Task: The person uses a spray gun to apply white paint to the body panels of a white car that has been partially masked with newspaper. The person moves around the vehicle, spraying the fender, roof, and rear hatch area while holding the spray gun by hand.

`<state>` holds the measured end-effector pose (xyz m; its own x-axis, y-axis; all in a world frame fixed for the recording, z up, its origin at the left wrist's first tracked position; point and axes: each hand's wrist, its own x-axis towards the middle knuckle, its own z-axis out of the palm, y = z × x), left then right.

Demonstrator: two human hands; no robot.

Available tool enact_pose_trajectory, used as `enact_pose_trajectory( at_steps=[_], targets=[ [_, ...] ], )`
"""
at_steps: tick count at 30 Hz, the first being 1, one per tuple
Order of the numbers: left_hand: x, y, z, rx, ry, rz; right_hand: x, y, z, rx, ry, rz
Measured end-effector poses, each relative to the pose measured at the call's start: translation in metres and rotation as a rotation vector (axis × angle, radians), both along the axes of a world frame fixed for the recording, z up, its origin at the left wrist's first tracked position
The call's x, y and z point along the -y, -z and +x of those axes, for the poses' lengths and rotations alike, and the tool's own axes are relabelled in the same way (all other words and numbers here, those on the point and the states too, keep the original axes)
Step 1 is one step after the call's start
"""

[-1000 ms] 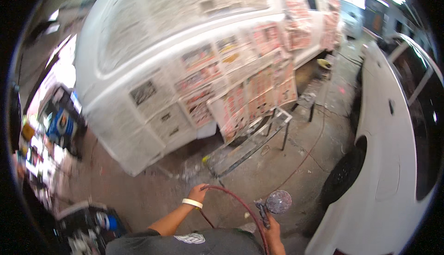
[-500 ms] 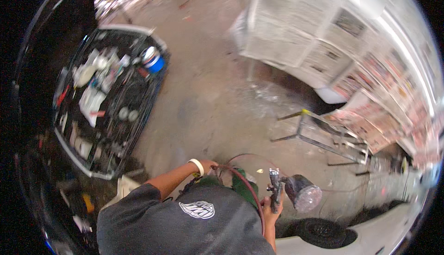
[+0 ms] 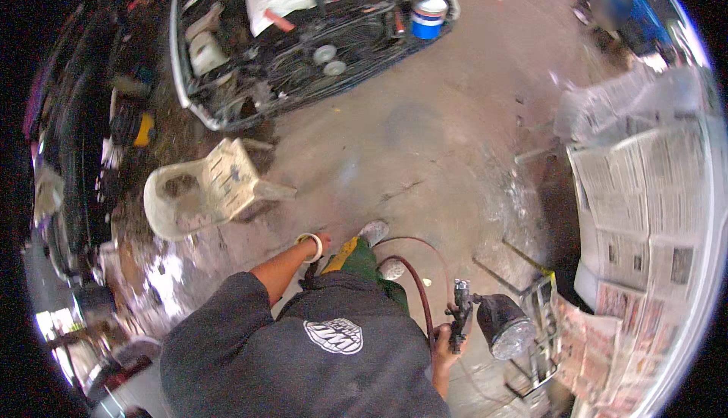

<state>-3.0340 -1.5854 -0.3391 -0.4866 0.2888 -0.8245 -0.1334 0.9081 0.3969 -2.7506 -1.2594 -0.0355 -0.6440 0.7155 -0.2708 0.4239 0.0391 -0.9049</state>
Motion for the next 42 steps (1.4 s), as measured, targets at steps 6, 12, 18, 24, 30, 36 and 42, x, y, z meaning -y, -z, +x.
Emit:
enact_pose_trajectory(
  at_steps=[6,12,18,24,30,36,42],
  targets=[
    [0.094,-0.018,0.08,0.003,-0.34,-0.037,0.019,-0.006,-0.051,-0.109,-0.368,-0.068],
    [0.209,-0.065,0.137,0.046,-0.724,-0.16,0.064,0.011,-0.072,-0.165,-0.627,-0.1],
    [0.339,-0.094,0.113,-0.061,-1.376,-0.187,0.117,0.025,-0.094,-0.13,-0.714,0.05],
    [0.487,-0.093,0.046,-0.156,-1.759,-0.098,0.238,0.002,-0.133,-0.161,-0.713,0.052],
    [0.607,-0.047,-0.026,-0.278,-1.931,-0.056,0.373,-0.027,-0.157,-0.061,-0.616,0.011],
    [0.676,0.0,-0.055,-0.265,-2.094,0.238,0.415,0.0,-0.151,-0.093,-0.677,0.312],
    [0.704,0.016,-0.044,-0.11,-1.892,0.544,0.46,-0.031,-0.161,-0.015,-0.537,0.262]
  ],
)
